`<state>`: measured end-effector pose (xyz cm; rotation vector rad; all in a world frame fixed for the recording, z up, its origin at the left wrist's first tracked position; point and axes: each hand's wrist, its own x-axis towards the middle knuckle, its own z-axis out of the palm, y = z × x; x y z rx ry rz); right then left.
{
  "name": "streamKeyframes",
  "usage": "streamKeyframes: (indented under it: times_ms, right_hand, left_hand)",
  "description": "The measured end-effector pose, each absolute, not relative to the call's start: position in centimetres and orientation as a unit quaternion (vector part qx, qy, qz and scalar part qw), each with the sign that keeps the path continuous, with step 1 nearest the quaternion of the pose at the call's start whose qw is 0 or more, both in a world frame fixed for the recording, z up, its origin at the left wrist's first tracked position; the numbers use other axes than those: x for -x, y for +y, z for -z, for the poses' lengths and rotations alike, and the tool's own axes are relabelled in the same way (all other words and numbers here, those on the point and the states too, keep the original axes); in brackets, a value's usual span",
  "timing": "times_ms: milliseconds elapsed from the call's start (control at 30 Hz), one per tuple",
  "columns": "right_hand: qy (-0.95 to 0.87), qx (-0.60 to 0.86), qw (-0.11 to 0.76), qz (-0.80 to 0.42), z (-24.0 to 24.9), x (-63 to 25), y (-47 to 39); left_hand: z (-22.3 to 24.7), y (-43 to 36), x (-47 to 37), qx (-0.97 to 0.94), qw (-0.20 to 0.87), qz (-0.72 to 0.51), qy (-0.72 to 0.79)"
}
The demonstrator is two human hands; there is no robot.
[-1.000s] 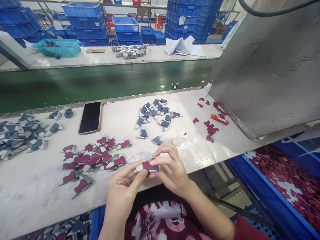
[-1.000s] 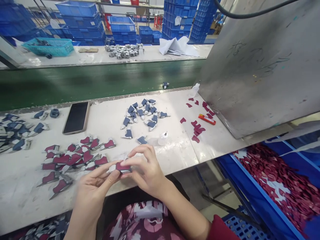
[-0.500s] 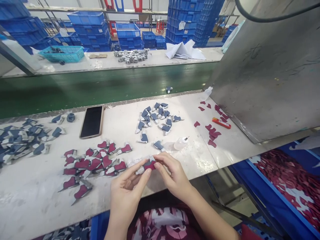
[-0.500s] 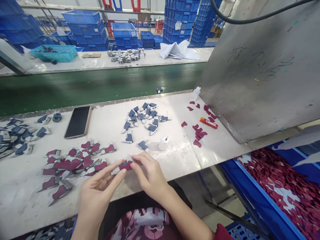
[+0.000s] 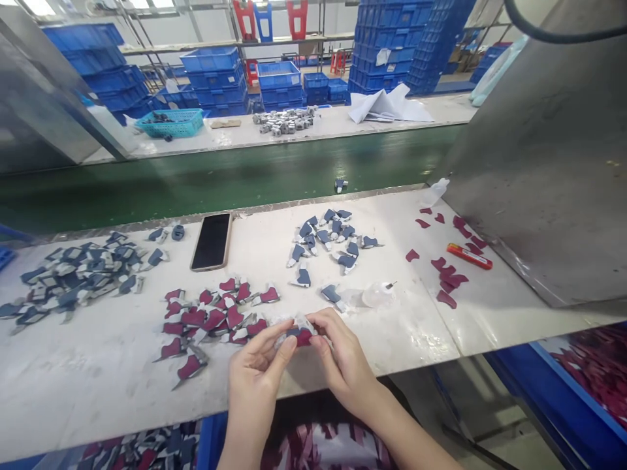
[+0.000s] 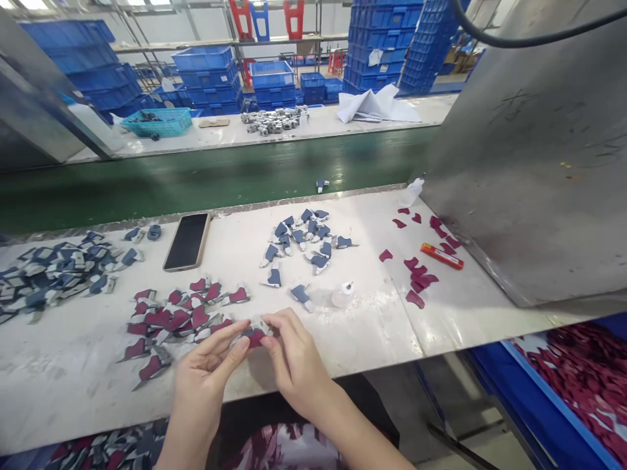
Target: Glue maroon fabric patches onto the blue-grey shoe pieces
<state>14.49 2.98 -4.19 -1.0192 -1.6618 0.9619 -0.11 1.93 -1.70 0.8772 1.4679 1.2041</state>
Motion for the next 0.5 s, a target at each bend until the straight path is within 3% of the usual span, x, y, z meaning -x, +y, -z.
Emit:
streamKeyframes:
  times_ms: [133,233,400,500]
  right_hand:
    - [-0.683,0.4,0.476,-0.384,3.4,-14.8,2.7]
    - [-0.68,0.387,0.557,-0.278,3.2,-16.5,2.6]
    - [-0.59,0.446,0.671,-0.054,4.4,-20.7,3.0]
    - [-0.562,0.518,0.645,-0.015,5.3,-22.7,3.3]
  left_hand:
    - [-0.3,2.5,4.4,-0.435,0.343,-0.467,0.689]
    - [-1.8,4.1,9.6,-0.509,0.196,-0.344,0.765]
    - [-2.7,9.3,14.4,-0.695,0.202,-0.184,0.665]
    - [-2.8,12.8,13.9,-0.771,0.199,-0.085,0.6]
